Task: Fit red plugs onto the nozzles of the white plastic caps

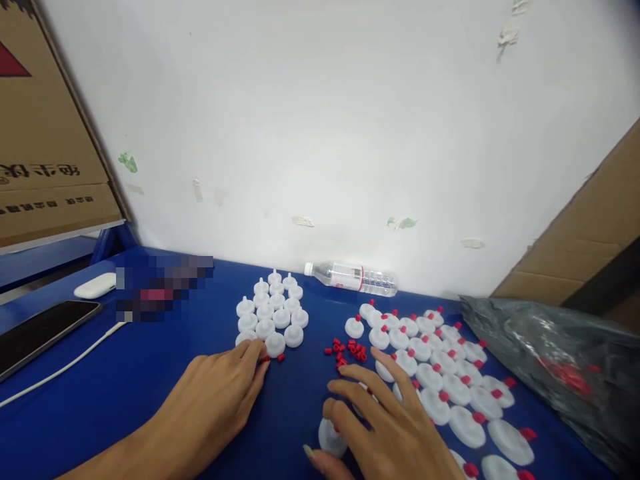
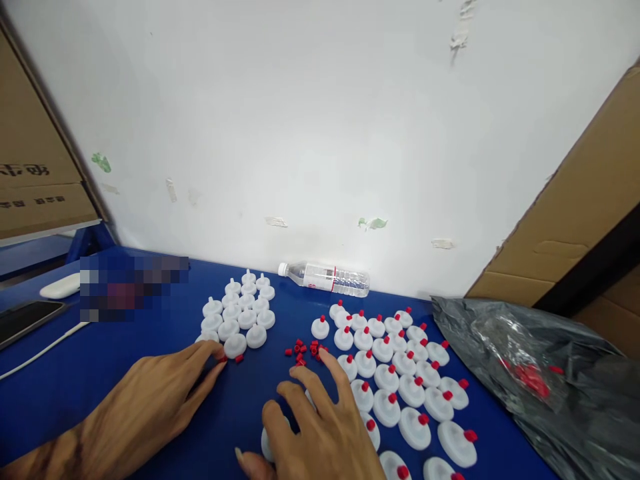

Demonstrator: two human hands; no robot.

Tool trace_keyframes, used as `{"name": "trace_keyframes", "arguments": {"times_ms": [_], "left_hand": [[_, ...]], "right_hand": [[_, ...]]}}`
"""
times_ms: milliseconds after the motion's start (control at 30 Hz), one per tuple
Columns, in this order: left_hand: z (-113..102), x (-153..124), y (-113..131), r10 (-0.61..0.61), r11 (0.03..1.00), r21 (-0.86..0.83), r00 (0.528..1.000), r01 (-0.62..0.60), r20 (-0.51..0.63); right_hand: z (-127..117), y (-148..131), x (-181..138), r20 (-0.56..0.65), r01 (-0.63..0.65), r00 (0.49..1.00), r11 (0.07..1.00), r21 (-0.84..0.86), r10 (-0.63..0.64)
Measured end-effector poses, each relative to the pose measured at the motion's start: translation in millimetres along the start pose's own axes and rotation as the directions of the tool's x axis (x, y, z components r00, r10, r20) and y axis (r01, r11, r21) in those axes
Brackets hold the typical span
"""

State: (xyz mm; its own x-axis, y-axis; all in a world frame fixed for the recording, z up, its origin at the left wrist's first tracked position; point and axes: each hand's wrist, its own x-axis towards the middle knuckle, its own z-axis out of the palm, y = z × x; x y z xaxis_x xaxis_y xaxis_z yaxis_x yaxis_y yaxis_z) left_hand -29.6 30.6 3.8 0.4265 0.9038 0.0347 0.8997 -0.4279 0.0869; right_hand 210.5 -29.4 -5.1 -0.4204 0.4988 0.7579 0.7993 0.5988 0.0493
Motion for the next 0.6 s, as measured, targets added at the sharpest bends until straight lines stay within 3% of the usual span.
{"name": "trace_keyframes", "arguments": {"times_ms": [133, 267, 367, 500, 600], "left_hand": [[2, -4, 3, 0.03, 0.999, -0.037, 0.998, -0.032, -0.051], [2, -9, 6, 0.108, 0.984, -0.111, 0.962, -0.139, -0.251], [2, -11, 7, 0.176, 0.961, -0.146, 0.925, -0.236, -0.336], [0, -12, 9, 0.229, 0.942, -0.149, 0.902, -0.3, -0.367], [1, -13, 9, 0.245, 0.934, -0.155, 0.894, -0.321, -0.376]], "right_hand": [[-4, 6, -5, 0.112, 0.019, 0.994, 0.999, -0.039, -0.014], [-6, 12, -11, 0.192, -0.007, 0.981, 0.993, -0.119, 0.03], [-10, 13, -8, 0.156, -0.056, 0.985, 0.994, -0.093, 0.07], [-16, 15, 1, 0.112, -0.142, 0.983, 0.989, -0.028, 0.145], [-19, 22, 1, 0.141, -0.171, 0.974, 0.983, -0.072, 0.179]]}}
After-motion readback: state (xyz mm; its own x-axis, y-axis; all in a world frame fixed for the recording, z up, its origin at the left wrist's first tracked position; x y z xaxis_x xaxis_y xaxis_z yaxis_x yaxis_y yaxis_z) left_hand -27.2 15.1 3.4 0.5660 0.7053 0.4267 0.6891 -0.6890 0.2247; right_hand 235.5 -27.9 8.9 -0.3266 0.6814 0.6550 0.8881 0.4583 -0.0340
